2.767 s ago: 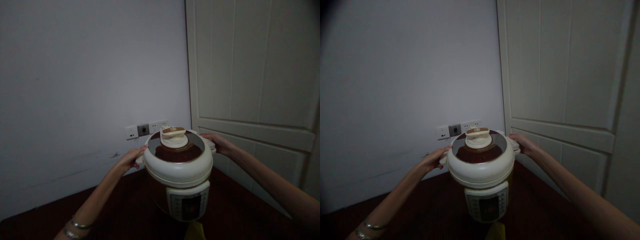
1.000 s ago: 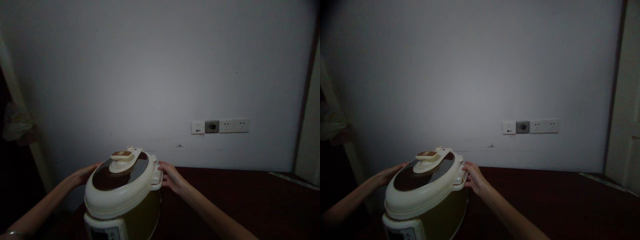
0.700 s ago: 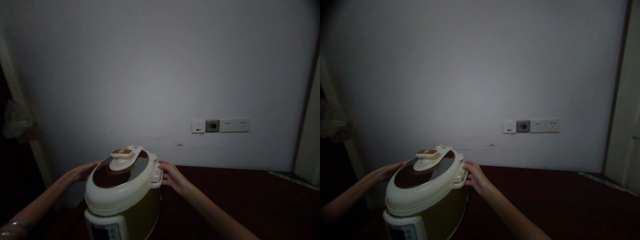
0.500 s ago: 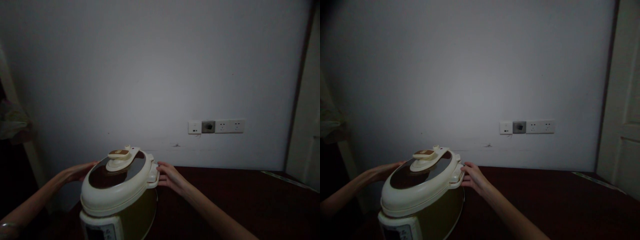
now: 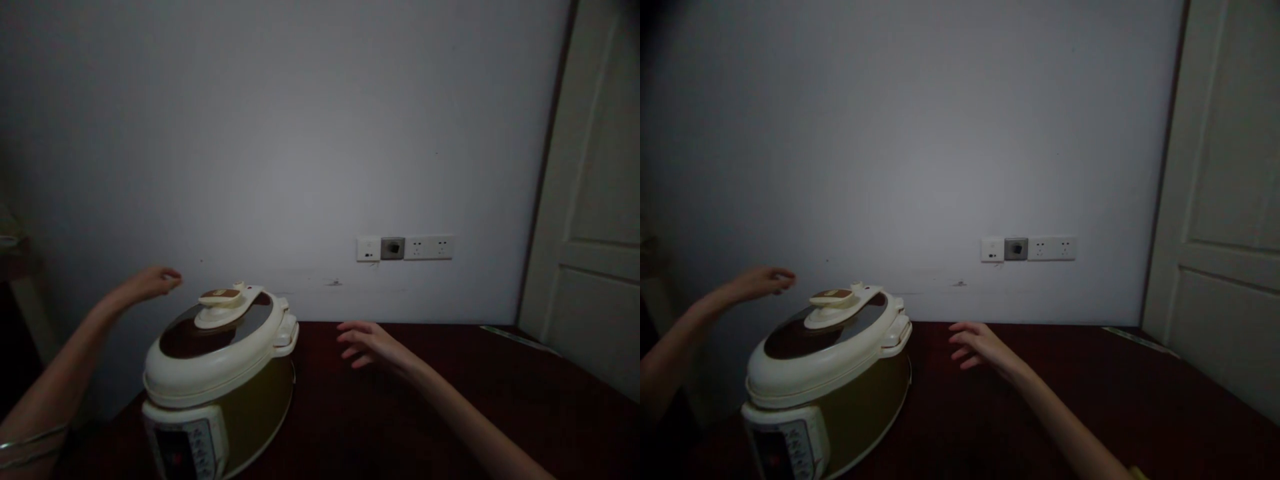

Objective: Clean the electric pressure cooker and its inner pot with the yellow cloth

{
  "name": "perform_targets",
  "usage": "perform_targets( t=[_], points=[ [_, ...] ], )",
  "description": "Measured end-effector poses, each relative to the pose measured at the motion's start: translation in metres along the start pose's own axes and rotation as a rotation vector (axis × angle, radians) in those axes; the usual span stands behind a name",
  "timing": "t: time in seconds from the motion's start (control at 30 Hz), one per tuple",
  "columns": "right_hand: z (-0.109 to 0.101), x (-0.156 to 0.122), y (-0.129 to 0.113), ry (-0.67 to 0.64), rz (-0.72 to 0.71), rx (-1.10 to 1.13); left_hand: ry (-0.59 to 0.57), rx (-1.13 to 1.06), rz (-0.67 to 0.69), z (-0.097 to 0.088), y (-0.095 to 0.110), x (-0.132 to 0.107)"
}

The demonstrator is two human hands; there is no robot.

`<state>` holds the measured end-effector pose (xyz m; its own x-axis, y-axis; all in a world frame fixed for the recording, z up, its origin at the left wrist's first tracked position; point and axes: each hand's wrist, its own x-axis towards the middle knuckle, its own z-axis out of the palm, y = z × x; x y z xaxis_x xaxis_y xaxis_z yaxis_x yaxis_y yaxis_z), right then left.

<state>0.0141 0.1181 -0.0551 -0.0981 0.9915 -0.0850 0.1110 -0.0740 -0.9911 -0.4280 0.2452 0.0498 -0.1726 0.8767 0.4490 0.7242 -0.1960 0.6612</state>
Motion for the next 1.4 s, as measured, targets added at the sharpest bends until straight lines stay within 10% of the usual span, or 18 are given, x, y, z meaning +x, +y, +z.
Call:
perform_targets(
  t=[0.17,0.27,0.43,0.57,0.77,0.87,1.1,1.23,1.4],
  points=[
    [-0.044,-0.023,0.018,0.08,-0.02,-0.209,0.482,-0.148,0.275,0.007,0.092,-0.052],
    [-0.075,-0.041,0.036,0.105,-0.098,-0.423,0.459,-0.423,0.463,0.024,0.141,-0.109],
    [-0.131,-0.088,0.064,0.136,-0.072,-0.803,0.136,-0.499,0.597,0.076,0.19,-0.193],
    [-0.162,-0.133,0.081,0.309,0.185,-1.004,-0.307,-0.514,0.584,0.16,0.198,-0.243],
    [-0.171,-0.176,0.103,0.259,0.237,-0.938,-1.059,-0.544,0.204,0.298,0.18,-0.31],
    [-0.168,-0.187,0.112,0.328,0.196,-0.965,-1.13,-0.604,0.097,0.332,0.17,-0.328],
    [-0.132,-0.185,0.091,0.228,-0.079,-0.86,-1.088,-0.931,0.072,0.336,0.175,-0.325],
    [-0.09,-0.174,0.075,0.169,-0.263,-0.701,-1.276,-1.096,0.05,0.317,0.181,-0.324],
    [-0.061,-0.157,0.087,0.347,-0.451,-0.516,-1.263,-1.113,-0.083,0.295,0.18,-0.326]
  ],
)
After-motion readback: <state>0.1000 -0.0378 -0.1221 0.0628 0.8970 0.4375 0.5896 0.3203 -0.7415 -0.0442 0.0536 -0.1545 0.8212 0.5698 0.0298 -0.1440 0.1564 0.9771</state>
